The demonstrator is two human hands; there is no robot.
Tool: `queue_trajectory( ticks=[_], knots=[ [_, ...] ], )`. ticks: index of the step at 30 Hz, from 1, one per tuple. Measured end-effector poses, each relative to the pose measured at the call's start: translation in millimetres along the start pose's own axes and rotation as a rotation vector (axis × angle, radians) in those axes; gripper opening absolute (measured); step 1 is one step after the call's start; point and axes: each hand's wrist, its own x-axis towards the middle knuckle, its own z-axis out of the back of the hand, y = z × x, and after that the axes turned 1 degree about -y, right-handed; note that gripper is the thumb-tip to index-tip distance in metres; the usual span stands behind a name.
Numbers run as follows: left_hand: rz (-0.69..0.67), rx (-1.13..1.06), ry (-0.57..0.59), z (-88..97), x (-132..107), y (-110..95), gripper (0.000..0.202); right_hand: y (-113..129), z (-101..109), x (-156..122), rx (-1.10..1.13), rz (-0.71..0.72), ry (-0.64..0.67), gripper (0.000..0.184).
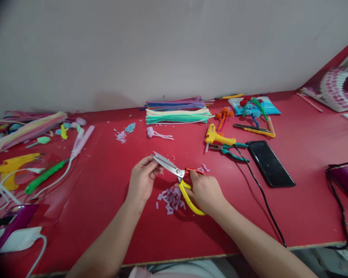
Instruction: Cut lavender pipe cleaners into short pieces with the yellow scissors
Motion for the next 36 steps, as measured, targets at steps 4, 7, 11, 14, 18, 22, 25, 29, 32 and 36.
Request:
queue_trajectory(
  ticks=[4, 7, 11, 14, 18, 22, 25, 29, 32, 36],
  knots=[
    [0.009, 0.004, -0.004, 0.7, 0.5, 0.2, 0.010, 0.1, 1.0, 0.0, 0.000, 0.004, 0.000, 0.043],
    [0.025, 0.005, -0.020, 0.3, 0.8, -0.4, 0.011, 0.4, 1.3, 0.2, 0.009, 0.002, 0.007, 0.044],
    [0.035, 0.008, -0.040, -1.4, 0.6, -2.0, 0.011, 0.2, 0.5, 0.6, 0.016, 0.005, -0.009, 0.044],
    [0.033, 0.004, -0.037, -1.7, 0.4, -2.8, 0.010, 0.5, 1.4, 0.9, 0.013, 0.004, -0.012, 0.044],
    [0.028, 0.009, -0.023, -1.4, 0.0, -3.5, 0.011, 0.6, 3.9, 1.2, 0.011, -0.012, -0.008, 0.044],
    [0.033, 0.018, -0.020, -2.9, -1.2, -4.2, 0.013, 0.1, 6.2, 2.4, 0.032, -0.043, -0.003, 0.044],
    [0.049, 0.010, -0.003, -4.8, -2.4, -4.8, 0.015, -0.1, 9.9, 4.1, 0.014, -0.121, -0.018, 0.045],
    [0.116, 0.034, 0.097, -7.5, -4.4, -4.4, 0.017, -0.6, 15.8, 7.1, 0.068, -0.202, -0.056, 0.042],
    [0.210, 0.078, 0.217, -10.1, -7.4, -1.9, 0.019, 0.4, 17.8, 8.9, 0.329, -0.178, -0.053, 0.033],
    [0.315, 0.146, 0.395, -13.8, -12.6, 2.7, 0.018, 5.8, 21.8, 9.1, 0.803, -0.147, -0.070, 0.021]
  ],
)
